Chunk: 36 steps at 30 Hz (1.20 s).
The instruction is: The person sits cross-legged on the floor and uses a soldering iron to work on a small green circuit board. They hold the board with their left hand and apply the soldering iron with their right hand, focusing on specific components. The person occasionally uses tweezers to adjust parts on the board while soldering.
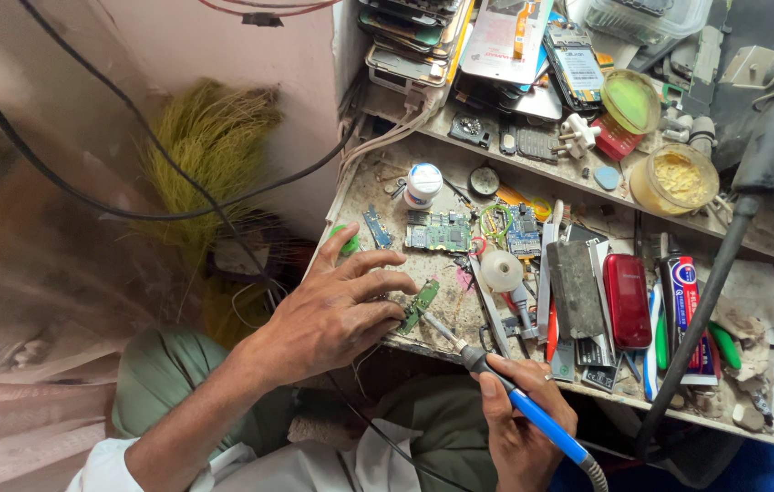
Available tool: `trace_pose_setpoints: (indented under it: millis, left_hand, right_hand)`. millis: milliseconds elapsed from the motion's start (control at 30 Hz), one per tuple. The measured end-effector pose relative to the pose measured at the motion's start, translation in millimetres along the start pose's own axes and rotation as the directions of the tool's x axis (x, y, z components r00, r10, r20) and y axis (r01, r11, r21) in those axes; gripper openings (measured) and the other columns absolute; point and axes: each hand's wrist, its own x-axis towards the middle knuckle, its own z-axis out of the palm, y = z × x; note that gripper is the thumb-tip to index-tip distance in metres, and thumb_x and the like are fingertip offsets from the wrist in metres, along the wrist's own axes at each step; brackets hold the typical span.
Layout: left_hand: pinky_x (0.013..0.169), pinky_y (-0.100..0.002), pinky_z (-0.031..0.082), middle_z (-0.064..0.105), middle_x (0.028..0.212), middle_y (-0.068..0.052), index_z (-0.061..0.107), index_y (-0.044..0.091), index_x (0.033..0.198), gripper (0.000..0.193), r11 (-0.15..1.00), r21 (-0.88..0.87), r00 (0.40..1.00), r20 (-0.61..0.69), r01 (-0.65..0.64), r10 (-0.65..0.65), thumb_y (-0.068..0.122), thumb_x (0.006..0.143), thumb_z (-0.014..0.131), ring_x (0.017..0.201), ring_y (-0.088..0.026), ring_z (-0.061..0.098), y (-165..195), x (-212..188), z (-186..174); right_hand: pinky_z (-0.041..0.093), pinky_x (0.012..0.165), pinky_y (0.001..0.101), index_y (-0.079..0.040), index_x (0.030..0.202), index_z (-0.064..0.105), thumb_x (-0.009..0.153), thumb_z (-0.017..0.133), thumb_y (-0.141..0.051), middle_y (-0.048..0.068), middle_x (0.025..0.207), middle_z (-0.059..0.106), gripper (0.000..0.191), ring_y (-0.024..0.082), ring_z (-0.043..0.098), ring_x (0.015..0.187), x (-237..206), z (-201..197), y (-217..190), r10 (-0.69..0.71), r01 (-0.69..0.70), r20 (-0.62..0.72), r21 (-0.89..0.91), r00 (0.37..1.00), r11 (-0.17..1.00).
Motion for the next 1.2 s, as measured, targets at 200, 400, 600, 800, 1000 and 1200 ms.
trace_pose_setpoints:
  millis: [200,400,600,800,1000,1200]
  left_hand:
    - [0.122,-0.060,0.023,0.066,0.124,0.001,0.077,0.014,0.096,0.013,1.000,-0.012,1.000,0.001,-0.001,0.001,0.020,0.084,0.077,0.132,-0.022,0.054,0.8,1.5,-0.7]
    - [0.121,-0.060,0.023,0.066,0.124,0.001,0.077,0.014,0.094,0.012,1.000,0.001,1.000,0.011,-0.001,0.001,0.020,0.084,0.077,0.132,-0.023,0.054,1.2,2.4,-1.3]
    - [0.122,-0.060,0.022,0.066,0.124,0.001,0.077,0.014,0.096,0.013,1.000,0.003,1.000,0.008,0.001,-0.001,0.020,0.084,0.077,0.133,-0.022,0.054,1.6,1.9,-2.1]
    - [0.121,-0.060,0.022,0.065,0.124,0.001,0.077,0.014,0.096,0.014,1.000,-0.004,1.000,0.009,-0.015,0.015,0.020,0.084,0.077,0.132,-0.023,0.053,0.0,3.2,-1.5]
    - [0.122,-0.061,0.023,0.065,0.123,0.001,0.076,0.013,0.097,0.013,1.000,0.004,1.000,0.005,-0.017,0.017,0.021,0.086,0.076,0.133,-0.023,0.053,1.2,2.7,-2.3]
    - [0.121,-0.061,0.023,0.065,0.123,0.001,0.076,0.013,0.097,0.013,1.000,0.006,1.000,0.008,-0.019,0.019,0.021,0.086,0.076,0.132,-0.023,0.053,1.0,2.2,-3.0]
  right_hand:
    - [0.052,0.087,0.0294,0.002,0.107,0.070,0.091,0.073,-0.011,0.011,0.087,0.077,0.020,0.018,0.071,0.085,-0.1,-0.6,-1.1,0.014,-0.014,-0.009,-0.008,1.000,1.000]
    - [0.052,0.088,0.0293,0.002,0.109,0.070,0.092,0.074,-0.011,0.011,0.089,0.077,0.022,0.018,0.072,0.086,-0.4,0.7,-2.5,0.020,-0.020,-0.022,0.009,1.000,1.000]
    - [0.053,0.086,0.0292,0.003,0.106,0.071,0.091,0.075,-0.012,0.011,0.090,0.077,0.021,0.019,0.072,0.086,1.5,1.2,-4.4,0.019,-0.019,-0.016,-0.023,1.000,1.000]
    - [0.053,0.085,0.0296,0.003,0.106,0.071,0.090,0.076,-0.011,0.012,0.091,0.076,0.021,0.019,0.071,0.087,2.0,2.2,-5.2,0.026,-0.027,-0.023,-0.028,0.999,0.999]
    - [0.054,0.084,0.0294,0.003,0.106,0.071,0.091,0.076,-0.010,0.012,0.092,0.076,0.021,0.019,0.070,0.087,1.7,2.6,-6.2,0.024,-0.025,-0.023,-0.033,0.999,0.999]
    - [0.052,0.086,0.0299,0.002,0.107,0.071,0.091,0.075,-0.010,0.011,0.091,0.076,0.020,0.019,0.070,0.087,3.0,2.1,-8.0,0.012,-0.012,-0.011,-0.033,1.000,0.999]
